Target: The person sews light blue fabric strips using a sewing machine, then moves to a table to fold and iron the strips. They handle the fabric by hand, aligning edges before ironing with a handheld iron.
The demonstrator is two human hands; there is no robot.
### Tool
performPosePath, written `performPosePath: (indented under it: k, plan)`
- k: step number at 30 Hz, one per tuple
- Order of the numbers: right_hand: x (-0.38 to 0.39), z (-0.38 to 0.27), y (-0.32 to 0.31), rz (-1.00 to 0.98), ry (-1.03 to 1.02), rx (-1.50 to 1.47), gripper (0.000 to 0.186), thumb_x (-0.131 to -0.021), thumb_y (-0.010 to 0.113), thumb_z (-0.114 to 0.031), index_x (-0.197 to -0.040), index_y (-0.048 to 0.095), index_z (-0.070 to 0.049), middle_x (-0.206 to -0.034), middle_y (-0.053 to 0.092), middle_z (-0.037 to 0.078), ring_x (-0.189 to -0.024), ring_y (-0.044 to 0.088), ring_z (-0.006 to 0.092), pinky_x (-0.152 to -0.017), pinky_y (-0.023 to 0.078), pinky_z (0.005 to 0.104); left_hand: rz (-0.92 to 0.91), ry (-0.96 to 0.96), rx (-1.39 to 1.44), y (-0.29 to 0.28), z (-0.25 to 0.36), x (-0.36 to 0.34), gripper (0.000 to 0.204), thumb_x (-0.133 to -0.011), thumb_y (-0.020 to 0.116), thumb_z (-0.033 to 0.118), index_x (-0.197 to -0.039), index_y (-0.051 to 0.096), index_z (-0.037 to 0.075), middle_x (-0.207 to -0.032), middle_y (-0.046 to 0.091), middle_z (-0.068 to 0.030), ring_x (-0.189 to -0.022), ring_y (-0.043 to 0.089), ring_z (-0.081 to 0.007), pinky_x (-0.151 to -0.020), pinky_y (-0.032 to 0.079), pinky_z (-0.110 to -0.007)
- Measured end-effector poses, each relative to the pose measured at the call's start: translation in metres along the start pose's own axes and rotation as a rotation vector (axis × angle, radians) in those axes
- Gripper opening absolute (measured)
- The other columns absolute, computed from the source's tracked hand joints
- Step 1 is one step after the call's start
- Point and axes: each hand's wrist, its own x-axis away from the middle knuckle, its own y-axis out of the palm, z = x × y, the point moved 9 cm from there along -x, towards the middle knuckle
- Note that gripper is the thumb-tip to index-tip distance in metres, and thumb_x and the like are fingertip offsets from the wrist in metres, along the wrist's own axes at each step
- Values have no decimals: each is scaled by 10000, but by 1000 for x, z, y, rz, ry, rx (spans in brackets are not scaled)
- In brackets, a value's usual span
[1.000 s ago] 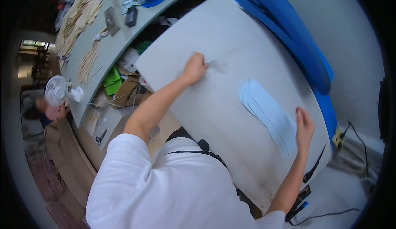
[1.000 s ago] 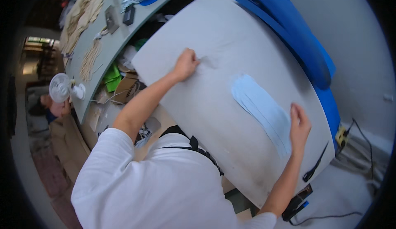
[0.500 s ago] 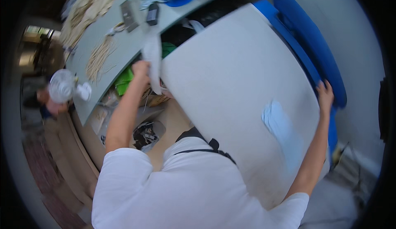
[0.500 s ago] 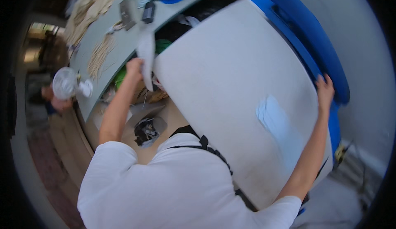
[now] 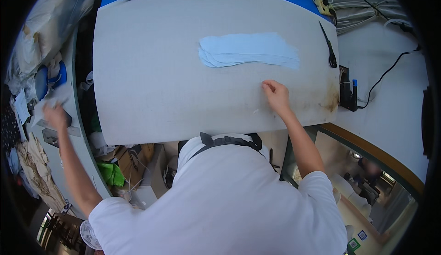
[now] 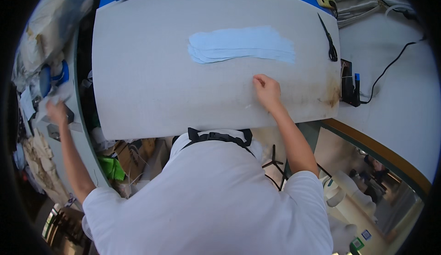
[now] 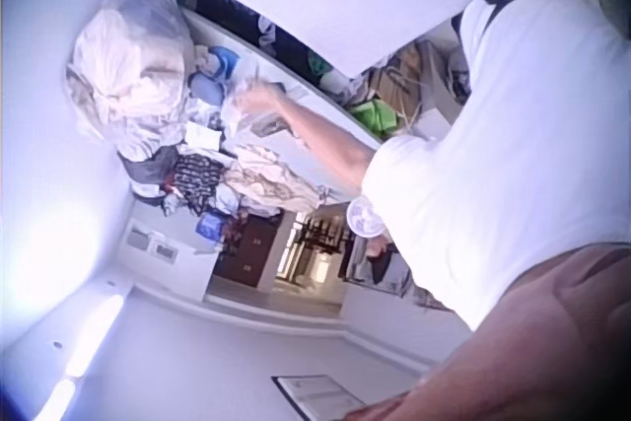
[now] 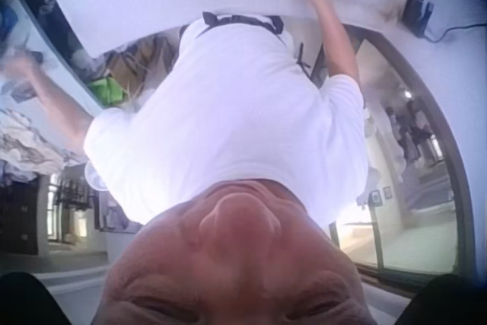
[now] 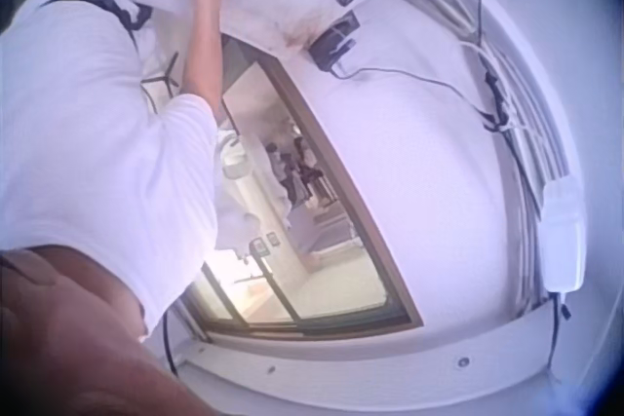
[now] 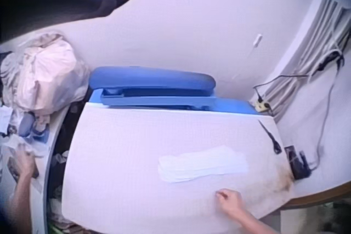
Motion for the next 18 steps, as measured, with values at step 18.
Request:
performPosePath:
  k: [18]
  plan:
    - [-112, -39, -52, 290, -146, 80, 187, -912, 681, -216, -948, 745, -44, -835, 737, 131, -784, 710, 305, -725, 546, 413, -409, 415, 1066, -111, 586, 198, 211, -838, 705, 78, -1024, 697, -21, -1092, 652, -174, -976, 633, -328, -853, 522, -427]
